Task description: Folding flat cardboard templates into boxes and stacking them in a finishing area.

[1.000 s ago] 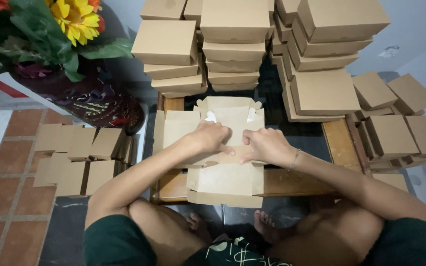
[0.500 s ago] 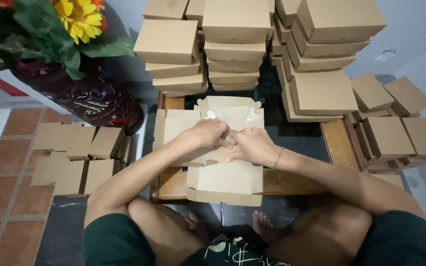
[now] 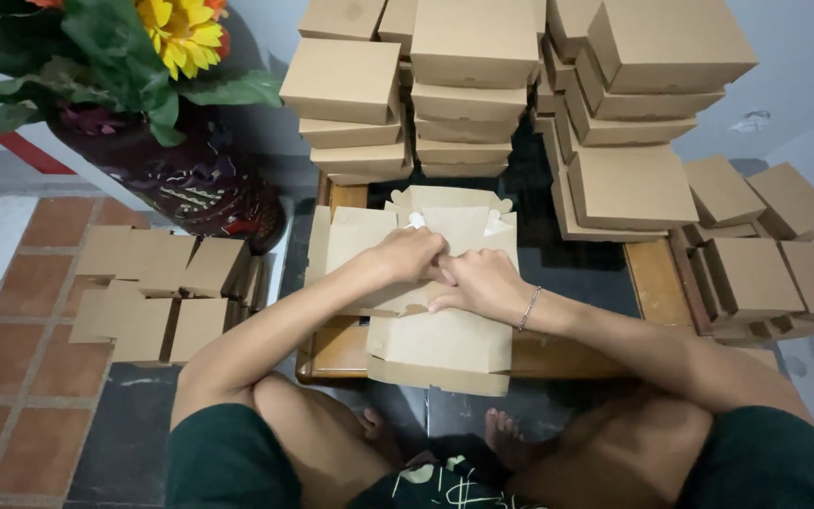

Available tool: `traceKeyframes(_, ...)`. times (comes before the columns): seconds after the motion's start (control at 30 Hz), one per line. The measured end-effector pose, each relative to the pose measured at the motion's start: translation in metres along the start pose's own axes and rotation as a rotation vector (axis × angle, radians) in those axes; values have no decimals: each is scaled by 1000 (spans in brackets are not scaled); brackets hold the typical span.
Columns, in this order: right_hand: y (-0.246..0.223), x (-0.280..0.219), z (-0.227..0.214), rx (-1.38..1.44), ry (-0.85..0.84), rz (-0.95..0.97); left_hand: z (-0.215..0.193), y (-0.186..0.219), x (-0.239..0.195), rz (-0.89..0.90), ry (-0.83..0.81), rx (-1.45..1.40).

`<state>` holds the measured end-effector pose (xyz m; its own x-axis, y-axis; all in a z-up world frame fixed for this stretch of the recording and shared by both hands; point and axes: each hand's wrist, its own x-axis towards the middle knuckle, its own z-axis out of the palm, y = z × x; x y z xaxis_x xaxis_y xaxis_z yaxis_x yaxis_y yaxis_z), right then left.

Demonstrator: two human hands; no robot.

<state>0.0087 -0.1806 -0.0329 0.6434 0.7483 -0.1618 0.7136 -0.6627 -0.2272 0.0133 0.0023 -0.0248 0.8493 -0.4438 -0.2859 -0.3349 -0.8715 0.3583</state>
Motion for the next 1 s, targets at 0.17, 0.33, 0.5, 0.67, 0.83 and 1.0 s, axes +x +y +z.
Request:
traceKeyframes(0.17, 13, -3, 3, 11, 1, 21, -1, 1, -2, 11, 17, 9)
traceKeyframes(0.33, 27, -10, 9, -39, 1, 51, 5, -4, 1, 22, 18, -8)
traceKeyframes(0.5, 36, -24, 4, -49, 30, 88, 4, 4, -2, -8, -2, 32)
traceKeyframes(0.67, 45, -35, 1, -81, 39, 111, -1, 11, -3, -15, -4, 82)
traceKeyframes(0.83, 54, -46, -2, -82, 22, 148, -6, 20, -10, 0, 2, 114)
traceKeyframes(1.0, 63, -50, 3, -109, 62, 138, -7, 37, -15, 9, 61, 103)
